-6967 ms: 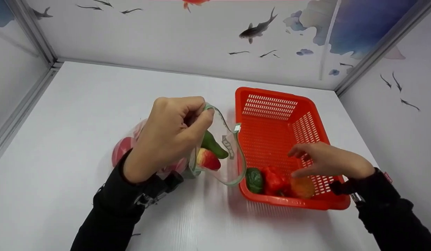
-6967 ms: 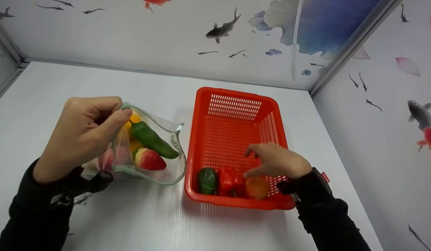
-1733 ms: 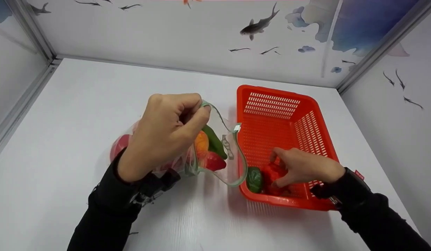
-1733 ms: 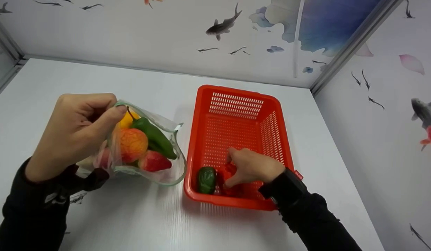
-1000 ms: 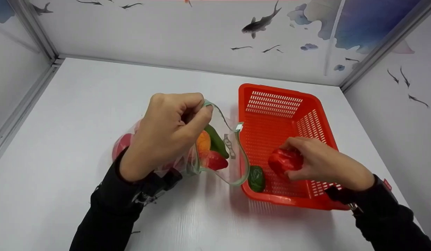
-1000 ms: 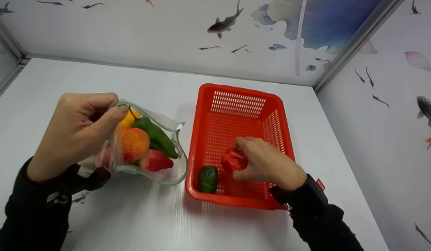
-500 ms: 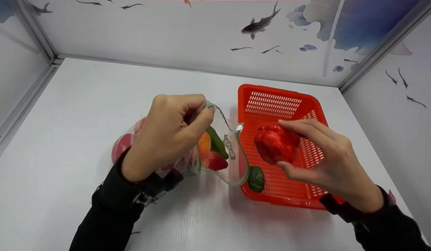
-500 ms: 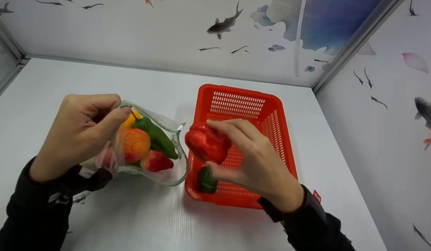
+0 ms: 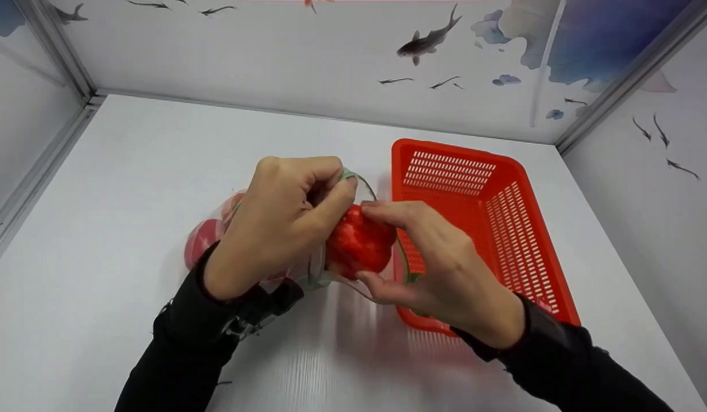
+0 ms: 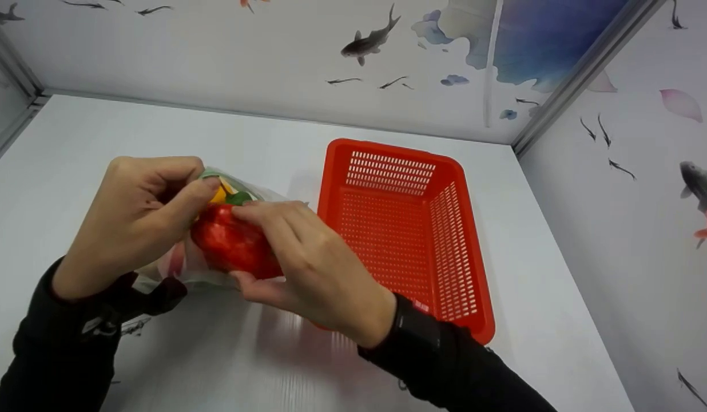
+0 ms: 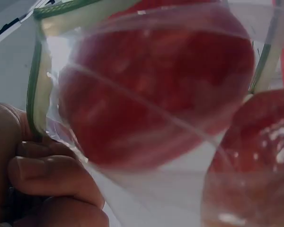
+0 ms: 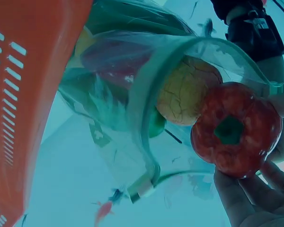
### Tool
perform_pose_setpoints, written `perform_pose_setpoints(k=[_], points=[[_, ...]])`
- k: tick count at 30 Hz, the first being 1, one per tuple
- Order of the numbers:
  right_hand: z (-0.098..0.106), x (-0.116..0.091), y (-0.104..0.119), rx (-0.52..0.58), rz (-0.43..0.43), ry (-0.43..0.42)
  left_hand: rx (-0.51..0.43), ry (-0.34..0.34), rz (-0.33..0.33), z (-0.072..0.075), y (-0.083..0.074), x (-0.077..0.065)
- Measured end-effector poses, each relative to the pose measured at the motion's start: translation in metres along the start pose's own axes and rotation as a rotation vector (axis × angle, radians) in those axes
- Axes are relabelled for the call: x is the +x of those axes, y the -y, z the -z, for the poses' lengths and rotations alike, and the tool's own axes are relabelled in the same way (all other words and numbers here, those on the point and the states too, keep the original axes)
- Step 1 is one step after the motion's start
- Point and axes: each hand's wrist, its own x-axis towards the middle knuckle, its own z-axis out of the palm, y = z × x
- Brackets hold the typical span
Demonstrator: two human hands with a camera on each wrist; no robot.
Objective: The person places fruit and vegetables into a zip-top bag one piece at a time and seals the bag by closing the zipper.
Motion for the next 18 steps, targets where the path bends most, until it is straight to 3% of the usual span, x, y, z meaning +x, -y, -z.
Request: perform_pose_setpoints(k=[10, 18], points=[[-0.021, 0.012, 0.006, -0.156, 0.111, -0.023, -0.009, 0.042, -0.047, -0.005, -0.002, -0.001], [-0.032, 0.019, 0.014, -0.099, 0.067, -0.019, -0.012, -0.010, -0.028, -0.001, 0.000, -0.003]])
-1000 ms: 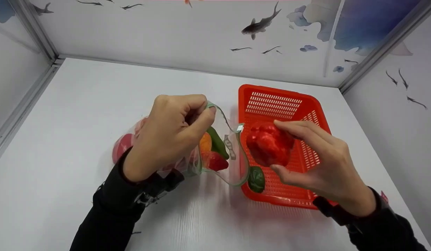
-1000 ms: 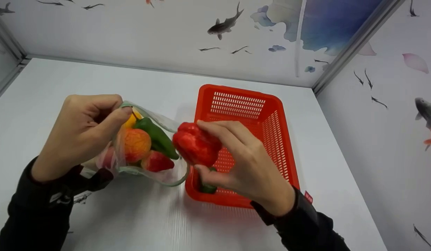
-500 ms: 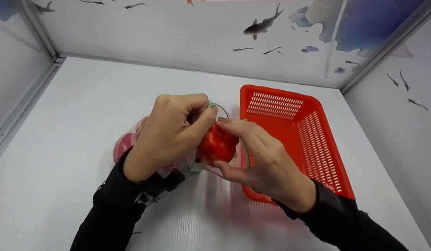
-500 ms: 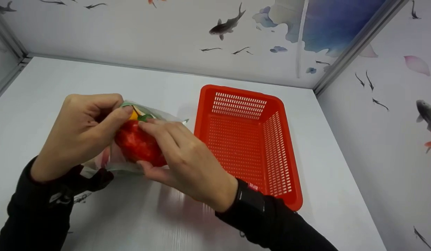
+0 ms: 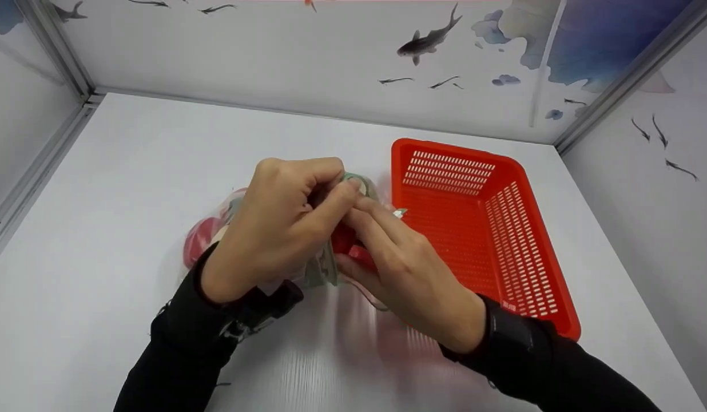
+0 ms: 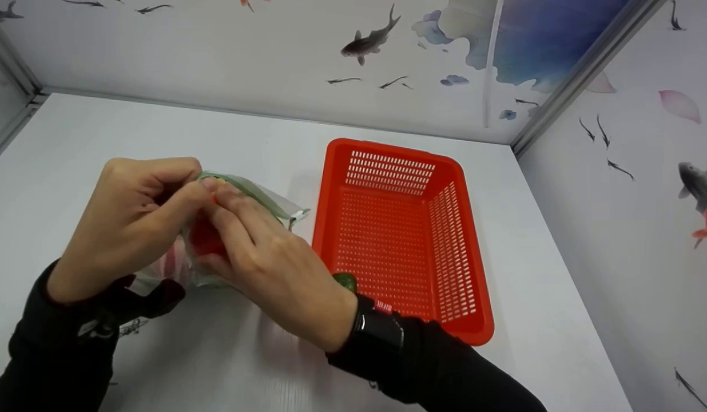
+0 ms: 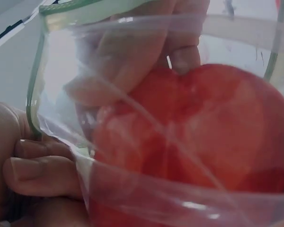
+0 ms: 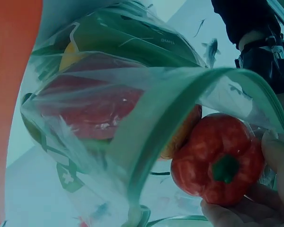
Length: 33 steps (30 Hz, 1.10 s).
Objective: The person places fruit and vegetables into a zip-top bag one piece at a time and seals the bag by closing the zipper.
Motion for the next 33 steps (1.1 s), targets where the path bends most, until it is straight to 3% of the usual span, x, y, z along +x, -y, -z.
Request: perform_pose_setpoints(k=[8, 16, 21, 33], points=[[0.004, -0.001, -0.001, 0.184, -0.050, 0.049, 0.019, -0.064, 0.039, 0.006, 0.003, 0.002], [0.000, 0.002, 0.001, -0.075, -0.009, -0.033, 0.007, -0.056, 0.034, 0.004, 0.002, 0.002], [-0.006, 0.013, 0.001, -0.199, 0.008, -0.038, 0.026, -0.065, 0.045, 0.004, 0.003, 0.001], [-0.006, 0.015, 0.003, -0.315, 0.101, -0.071, 0.040, -0.118, 0.053, 0.007, 0.005, 0.003]])
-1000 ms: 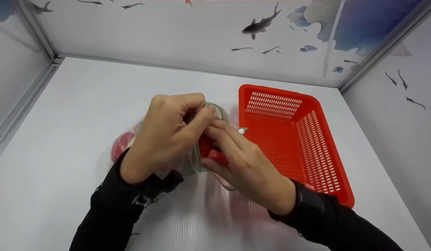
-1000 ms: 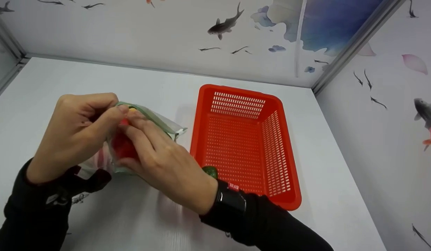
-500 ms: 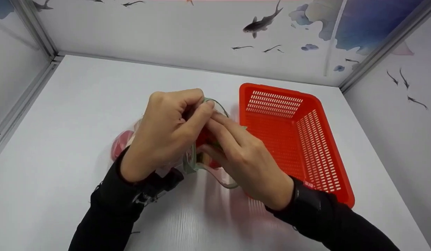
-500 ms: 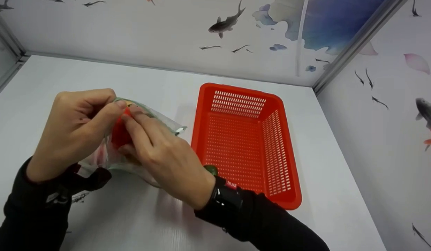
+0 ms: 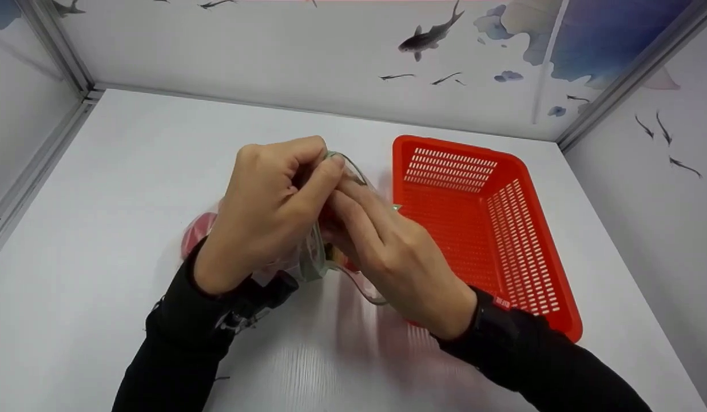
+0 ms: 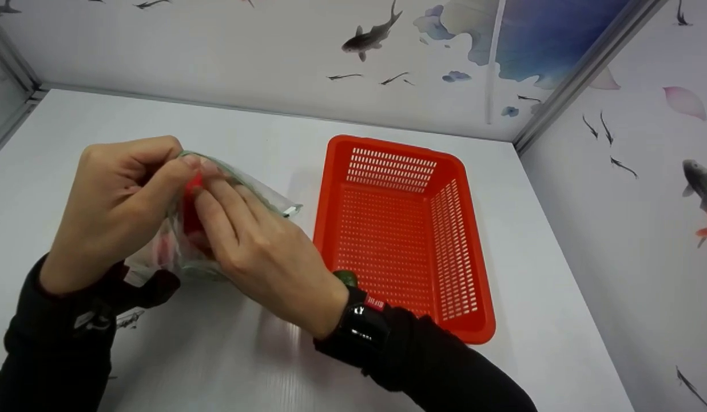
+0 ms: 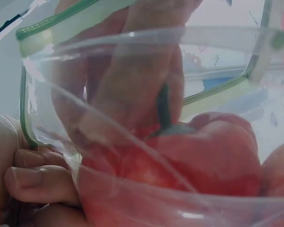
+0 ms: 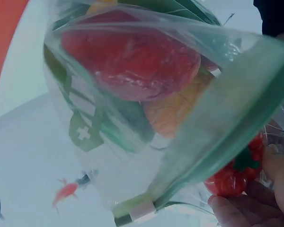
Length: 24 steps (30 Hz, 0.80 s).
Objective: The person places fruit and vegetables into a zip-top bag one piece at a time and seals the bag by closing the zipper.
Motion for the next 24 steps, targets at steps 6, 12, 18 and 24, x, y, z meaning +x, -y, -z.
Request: perform_pose_setpoints(k=[6, 12, 18, 24], points=[[0.008, -0.009, -0.002, 0.002, 0.053, 0.014, 0.000, -0.001, 0.006, 0.001, 0.000, 0.001], [0.009, -0.014, -0.006, 0.036, 0.103, 0.012, 0.004, 0.005, 0.001, 0.001, 0.000, 0.001], [0.006, -0.015, -0.010, 0.019, 0.154, -0.074, -0.003, 0.018, -0.010, 0.000, 0.000, 0.001], [0.003, -0.014, -0.012, 0.044, 0.172, -0.177, 0.005, 0.011, 0.000, -0.001, 0.001, 0.001]])
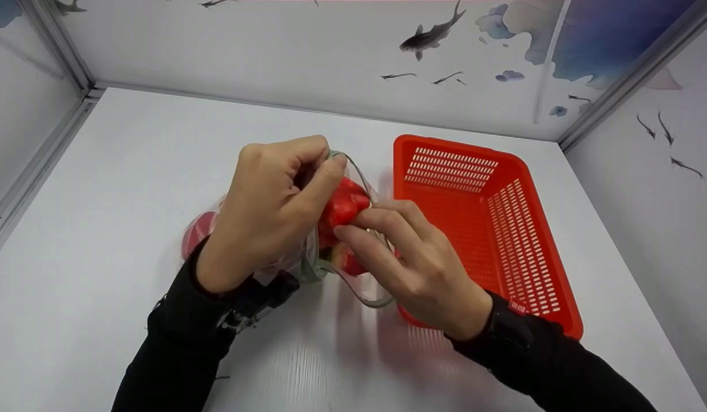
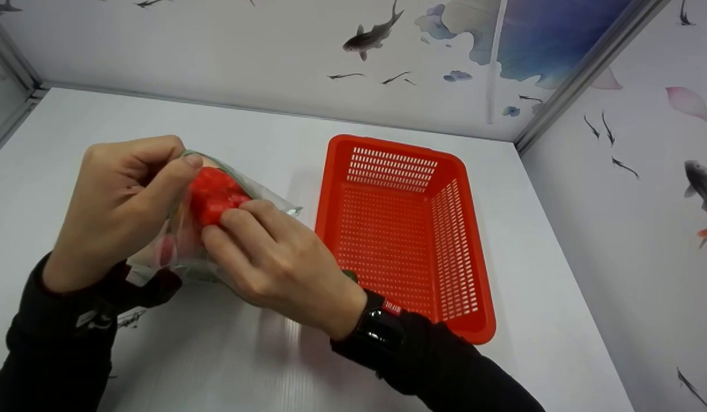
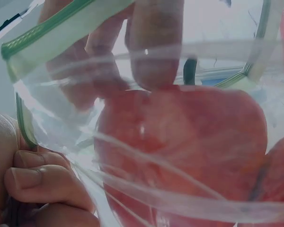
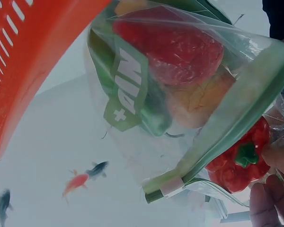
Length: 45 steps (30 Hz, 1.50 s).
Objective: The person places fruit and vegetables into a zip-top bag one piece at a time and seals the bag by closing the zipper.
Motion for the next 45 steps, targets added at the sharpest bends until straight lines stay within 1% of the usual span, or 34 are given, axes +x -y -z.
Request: perform_pose_setpoints(k=[3, 5, 10, 16, 20, 23, 28, 31, 33, 36, 38, 41, 43, 45], points=[[0.000, 0.000, -0.001, -0.026, 0.014, -0.005, 0.003, -0.003, 0.004, 0.000, 0.000, 0.000], [0.001, -0.001, -0.001, -0.027, 0.012, 0.008, 0.005, -0.001, 0.002, 0.000, 0.000, -0.001], [0.008, -0.007, -0.003, 0.018, -0.016, 0.036, 0.012, 0.005, 0.000, 0.000, 0.001, 0.000], [0.016, -0.017, -0.009, 0.044, -0.048, 0.056, 0.022, 0.007, -0.004, 0.000, 0.002, 0.000], [0.025, -0.027, -0.015, 0.083, -0.154, 0.090, 0.017, 0.011, -0.007, 0.000, 0.002, 0.000], [0.034, -0.035, -0.023, 0.101, -0.265, 0.139, 0.010, 0.018, -0.008, 0.000, 0.001, 0.000], [0.047, -0.049, -0.043, 0.090, -0.426, 0.236, 0.007, 0.021, -0.001, 0.000, 0.000, 0.000], [0.051, -0.059, -0.055, 0.099, -0.525, 0.360, 0.011, 0.021, 0.001, 0.000, 0.000, -0.001], [0.051, -0.066, -0.062, 0.129, -0.601, 0.482, 0.015, 0.020, 0.000, 0.000, -0.001, -0.001], [0.049, -0.075, -0.071, 0.200, -0.720, 0.688, 0.020, 0.025, -0.006, 0.001, -0.001, -0.001], [0.046, -0.082, -0.076, 0.250, -0.769, 0.816, 0.019, 0.027, -0.008, 0.001, 0.000, -0.001], [0.039, -0.091, -0.079, 0.312, -0.799, 0.964, 0.012, 0.031, -0.010, 0.000, 0.000, -0.001], [0.033, -0.097, -0.079, 0.355, -0.794, 1.030, 0.009, 0.032, -0.013, 0.000, 0.000, -0.001], [0.027, -0.102, -0.078, 0.389, -0.786, 1.079, 0.007, 0.033, -0.016, 0.000, 0.000, -0.001]])
